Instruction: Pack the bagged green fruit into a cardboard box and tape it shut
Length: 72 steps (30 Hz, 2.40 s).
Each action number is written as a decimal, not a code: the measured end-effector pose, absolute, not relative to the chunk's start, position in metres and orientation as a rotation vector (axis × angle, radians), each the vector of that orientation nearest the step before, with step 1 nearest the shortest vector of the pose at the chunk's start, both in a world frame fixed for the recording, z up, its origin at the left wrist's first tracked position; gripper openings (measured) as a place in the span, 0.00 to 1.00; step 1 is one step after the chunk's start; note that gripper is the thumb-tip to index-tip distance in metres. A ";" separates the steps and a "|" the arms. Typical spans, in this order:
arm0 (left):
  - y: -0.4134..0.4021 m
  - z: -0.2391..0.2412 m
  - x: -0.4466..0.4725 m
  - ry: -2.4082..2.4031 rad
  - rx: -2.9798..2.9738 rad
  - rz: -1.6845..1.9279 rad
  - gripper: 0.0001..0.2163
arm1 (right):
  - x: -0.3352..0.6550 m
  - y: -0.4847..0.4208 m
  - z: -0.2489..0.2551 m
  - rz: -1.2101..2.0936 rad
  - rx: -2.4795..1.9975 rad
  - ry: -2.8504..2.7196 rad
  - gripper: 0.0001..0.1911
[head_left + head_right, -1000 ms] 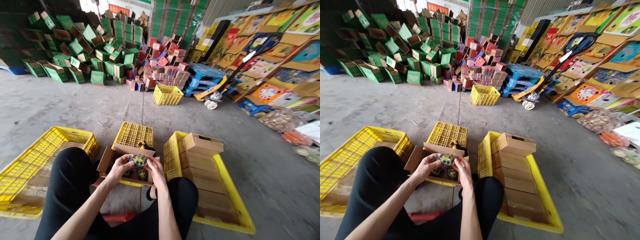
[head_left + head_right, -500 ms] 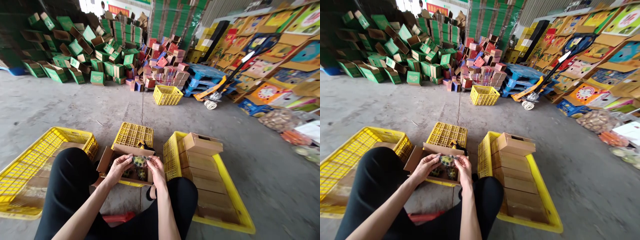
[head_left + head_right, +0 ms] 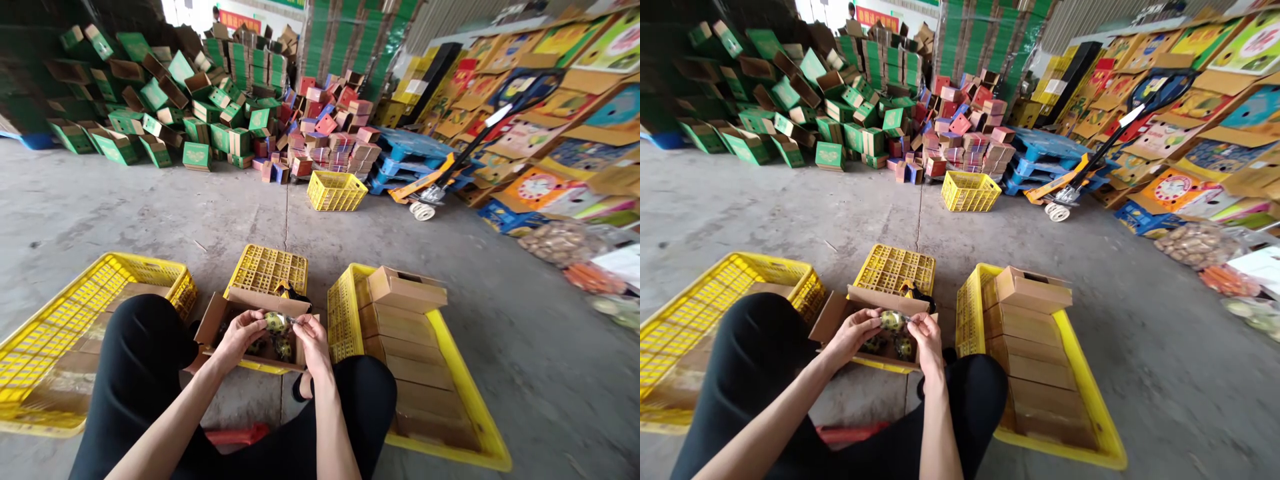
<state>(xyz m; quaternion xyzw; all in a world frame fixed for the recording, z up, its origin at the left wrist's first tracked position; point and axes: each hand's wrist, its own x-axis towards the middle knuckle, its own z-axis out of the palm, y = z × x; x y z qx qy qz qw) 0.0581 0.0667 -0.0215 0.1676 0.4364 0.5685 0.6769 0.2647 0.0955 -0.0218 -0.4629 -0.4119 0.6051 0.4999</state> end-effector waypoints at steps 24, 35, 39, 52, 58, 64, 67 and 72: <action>0.060 -0.009 0.064 0.946 0.296 1.229 0.39 | 0.263 0.091 -0.010 1.542 -0.966 -1.006 0.07; 0.061 -0.005 0.063 0.909 0.392 1.349 0.46 | 0.263 0.097 -0.016 1.623 -1.032 -0.733 0.15; 0.062 -0.006 0.064 0.892 0.442 1.330 0.46 | 0.261 0.094 -0.023 1.623 -1.161 -0.804 0.26; 0.061 -0.016 0.060 1.001 0.605 1.127 0.29 | 0.258 0.093 -0.018 1.635 -1.133 -0.857 0.26; 0.062 -0.018 0.060 1.017 0.631 1.147 0.27 | 0.258 0.093 -0.015 1.630 -1.101 -0.847 0.25; 0.063 -0.016 0.062 1.020 0.635 1.188 0.26 | 0.261 0.094 -0.020 1.569 -1.200 -0.880 0.26; 0.065 -0.017 0.064 1.007 0.604 1.185 0.28 | 0.262 0.095 -0.025 1.544 -1.235 -0.849 0.26; 0.064 -0.019 0.067 0.984 0.474 1.192 0.32 | 0.263 0.097 -0.028 1.482 -1.245 -0.789 0.27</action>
